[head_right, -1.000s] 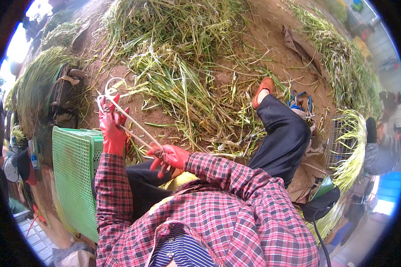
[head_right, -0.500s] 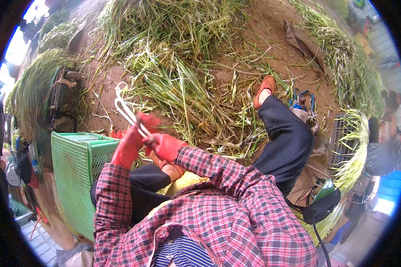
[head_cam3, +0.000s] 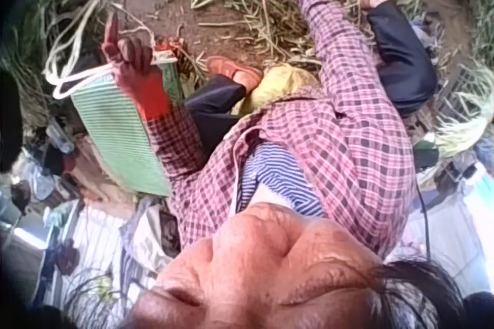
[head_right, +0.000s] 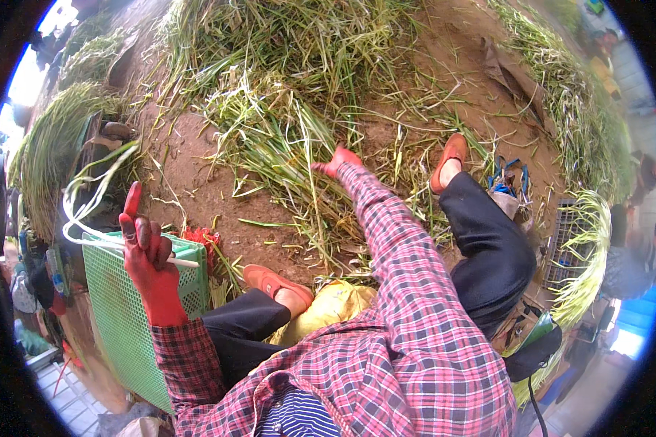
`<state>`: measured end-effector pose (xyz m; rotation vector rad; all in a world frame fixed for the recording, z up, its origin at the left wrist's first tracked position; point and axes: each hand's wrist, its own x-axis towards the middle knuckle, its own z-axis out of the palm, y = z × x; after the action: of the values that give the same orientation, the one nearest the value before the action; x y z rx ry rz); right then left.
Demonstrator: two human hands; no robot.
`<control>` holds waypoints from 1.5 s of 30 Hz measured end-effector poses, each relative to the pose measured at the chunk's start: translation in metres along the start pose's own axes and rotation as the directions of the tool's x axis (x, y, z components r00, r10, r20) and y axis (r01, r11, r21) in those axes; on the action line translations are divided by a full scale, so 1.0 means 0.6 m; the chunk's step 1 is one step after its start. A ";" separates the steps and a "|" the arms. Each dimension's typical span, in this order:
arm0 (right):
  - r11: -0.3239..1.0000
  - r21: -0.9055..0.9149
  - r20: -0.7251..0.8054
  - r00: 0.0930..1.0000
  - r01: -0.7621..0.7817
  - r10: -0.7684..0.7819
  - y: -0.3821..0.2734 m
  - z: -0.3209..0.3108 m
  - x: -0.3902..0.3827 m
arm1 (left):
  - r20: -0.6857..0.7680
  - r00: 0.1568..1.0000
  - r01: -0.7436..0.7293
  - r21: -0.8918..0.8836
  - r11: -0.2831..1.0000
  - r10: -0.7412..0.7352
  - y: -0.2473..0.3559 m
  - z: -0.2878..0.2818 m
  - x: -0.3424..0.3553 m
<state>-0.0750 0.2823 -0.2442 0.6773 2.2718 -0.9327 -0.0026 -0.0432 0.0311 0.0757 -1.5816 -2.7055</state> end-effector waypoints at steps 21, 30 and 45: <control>0.942 -0.069 -0.705 0.653 0.327 -0.278 0.140 -0.198 -0.128 | 0.082 0.996 0.046 -0.330 0.943 -0.020 0.012 -0.006 -0.014; 0.971 0.196 -0.276 0.958 0.138 -0.081 0.085 -0.044 -0.115 | 0.226 0.974 0.089 -0.380 0.921 -0.001 -0.006 -0.043 -0.005; 0.572 0.783 -0.043 0.938 0.245 -0.344 -0.034 0.110 -0.286 | 0.124 0.883 0.451 0.041 0.891 -0.453 -0.057 -0.033 -0.027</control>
<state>0.0535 0.1809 -0.1575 0.5473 1.8171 -2.1419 0.0153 -0.0433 -0.0075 0.3131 -1.8128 -3.1032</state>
